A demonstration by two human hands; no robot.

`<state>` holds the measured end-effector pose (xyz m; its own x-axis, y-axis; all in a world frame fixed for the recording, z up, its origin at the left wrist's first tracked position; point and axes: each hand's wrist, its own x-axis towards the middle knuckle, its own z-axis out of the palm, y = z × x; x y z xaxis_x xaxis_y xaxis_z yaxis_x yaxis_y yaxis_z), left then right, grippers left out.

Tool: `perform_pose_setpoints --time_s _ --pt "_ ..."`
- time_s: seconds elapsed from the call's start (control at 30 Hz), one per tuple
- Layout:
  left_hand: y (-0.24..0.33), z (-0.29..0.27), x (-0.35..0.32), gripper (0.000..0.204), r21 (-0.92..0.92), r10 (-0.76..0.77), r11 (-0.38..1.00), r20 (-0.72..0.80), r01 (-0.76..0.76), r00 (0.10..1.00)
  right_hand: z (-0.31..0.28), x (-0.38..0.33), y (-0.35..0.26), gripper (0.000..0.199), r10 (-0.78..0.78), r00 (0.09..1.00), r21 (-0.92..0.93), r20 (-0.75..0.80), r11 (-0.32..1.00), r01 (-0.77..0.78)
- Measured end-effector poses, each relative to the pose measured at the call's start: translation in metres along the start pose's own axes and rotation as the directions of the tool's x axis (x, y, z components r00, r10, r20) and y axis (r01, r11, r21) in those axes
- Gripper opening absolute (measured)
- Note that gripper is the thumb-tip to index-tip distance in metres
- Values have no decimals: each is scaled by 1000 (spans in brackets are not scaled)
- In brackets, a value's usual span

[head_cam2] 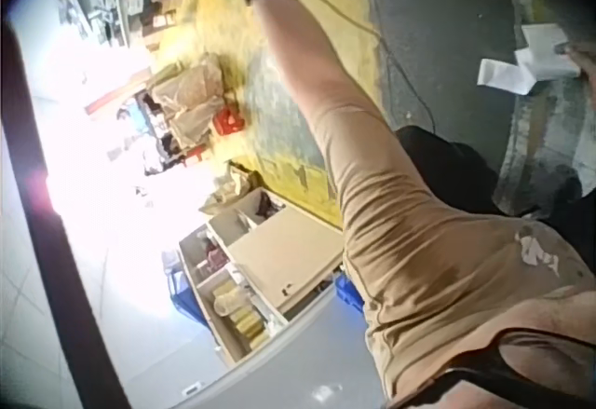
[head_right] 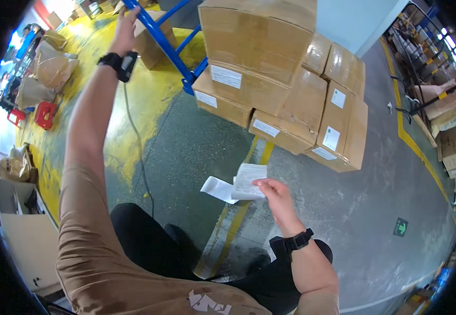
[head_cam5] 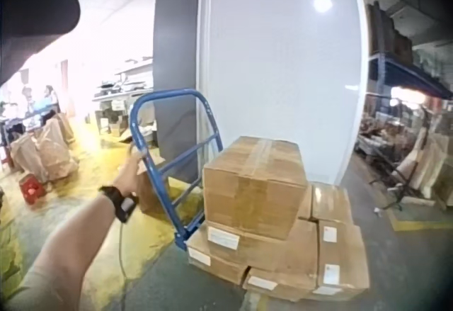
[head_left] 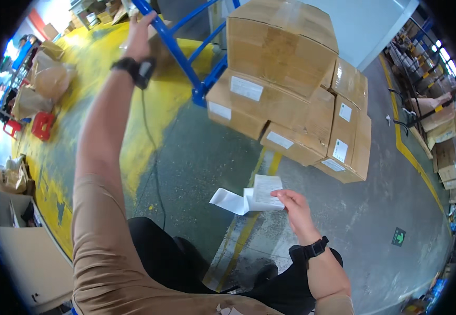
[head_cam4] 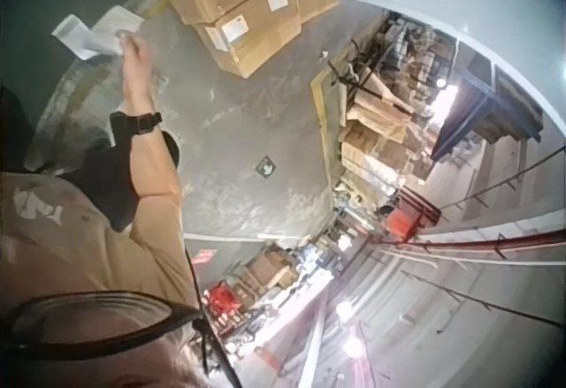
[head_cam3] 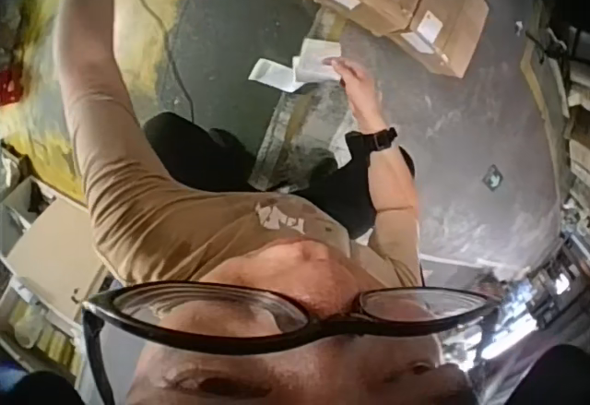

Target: Move boxes on a trolley and apply labels to them at a workstation.

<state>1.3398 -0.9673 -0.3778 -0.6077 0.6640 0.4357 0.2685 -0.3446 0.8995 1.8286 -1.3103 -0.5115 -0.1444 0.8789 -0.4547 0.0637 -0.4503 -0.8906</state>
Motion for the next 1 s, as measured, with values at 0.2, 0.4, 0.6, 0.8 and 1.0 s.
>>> perform_pose_setpoints --time_s 0.2,0.4,0.6,0.8,1.0 --pt "28 13 0 33 -185 -186 953 268 241 945 3 -15 -12 22 -30 992 12 119 1000 29" --pt "55 29 -43 30 47 -119 993 352 110 929 12 -48 -17 22 27 985 104 172 994 -45" --pt "90 -3 -72 37 356 -349 914 440 196 827 27 -110 -62 21 101 993 245 64 963 -114" --pt "124 -38 -142 27 295 -481 873 388 388 786 -13 -218 -163 21 103 995 90 -9 991 -102" --pt "179 -74 -231 28 318 -649 759 427 568 630 -103 -328 -230 19 132 956 150 -260 984 -96"
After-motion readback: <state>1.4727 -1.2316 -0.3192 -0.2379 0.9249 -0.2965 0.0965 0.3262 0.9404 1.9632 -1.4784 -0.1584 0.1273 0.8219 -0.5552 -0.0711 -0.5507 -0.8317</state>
